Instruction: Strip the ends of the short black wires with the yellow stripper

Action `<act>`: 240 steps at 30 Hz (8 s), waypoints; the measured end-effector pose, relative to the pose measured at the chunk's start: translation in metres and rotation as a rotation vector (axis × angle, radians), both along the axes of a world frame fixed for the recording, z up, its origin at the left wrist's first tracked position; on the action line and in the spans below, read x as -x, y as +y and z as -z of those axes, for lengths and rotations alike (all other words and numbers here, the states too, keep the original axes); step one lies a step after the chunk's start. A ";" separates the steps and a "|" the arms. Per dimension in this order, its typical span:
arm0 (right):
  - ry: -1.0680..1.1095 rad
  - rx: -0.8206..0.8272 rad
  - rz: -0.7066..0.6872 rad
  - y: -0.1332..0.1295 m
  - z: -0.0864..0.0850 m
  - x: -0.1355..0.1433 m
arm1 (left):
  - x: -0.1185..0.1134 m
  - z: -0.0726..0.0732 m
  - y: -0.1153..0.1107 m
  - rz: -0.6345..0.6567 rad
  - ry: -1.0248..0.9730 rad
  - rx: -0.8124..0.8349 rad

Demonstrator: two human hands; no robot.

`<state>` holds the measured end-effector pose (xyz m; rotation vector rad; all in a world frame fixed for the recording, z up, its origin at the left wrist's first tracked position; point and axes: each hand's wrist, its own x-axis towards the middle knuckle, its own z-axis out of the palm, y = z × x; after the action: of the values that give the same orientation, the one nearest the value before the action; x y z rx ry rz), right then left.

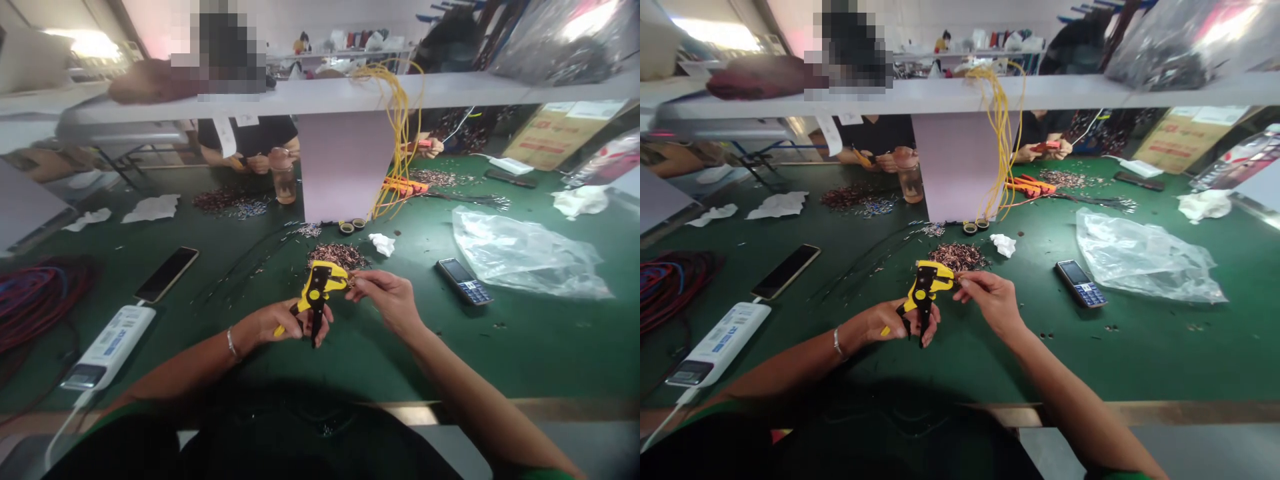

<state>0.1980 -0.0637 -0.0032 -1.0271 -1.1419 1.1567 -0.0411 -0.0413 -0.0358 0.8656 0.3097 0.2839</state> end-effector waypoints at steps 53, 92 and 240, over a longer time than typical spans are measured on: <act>-0.728 -0.572 0.014 0.006 0.004 -0.013 | -0.005 -0.011 -0.001 -0.133 0.060 -0.031; -0.709 -0.380 0.009 0.016 0.011 -0.024 | -0.005 -0.008 -0.012 -0.380 0.206 -0.149; -0.076 0.240 -0.347 -0.016 -0.003 0.010 | 0.001 -0.009 -0.007 -0.598 0.726 -1.559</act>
<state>0.1878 -0.0794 0.0001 -1.0883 -1.2979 1.5705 -0.0419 -0.0484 -0.0270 2.4276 1.0912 0.8006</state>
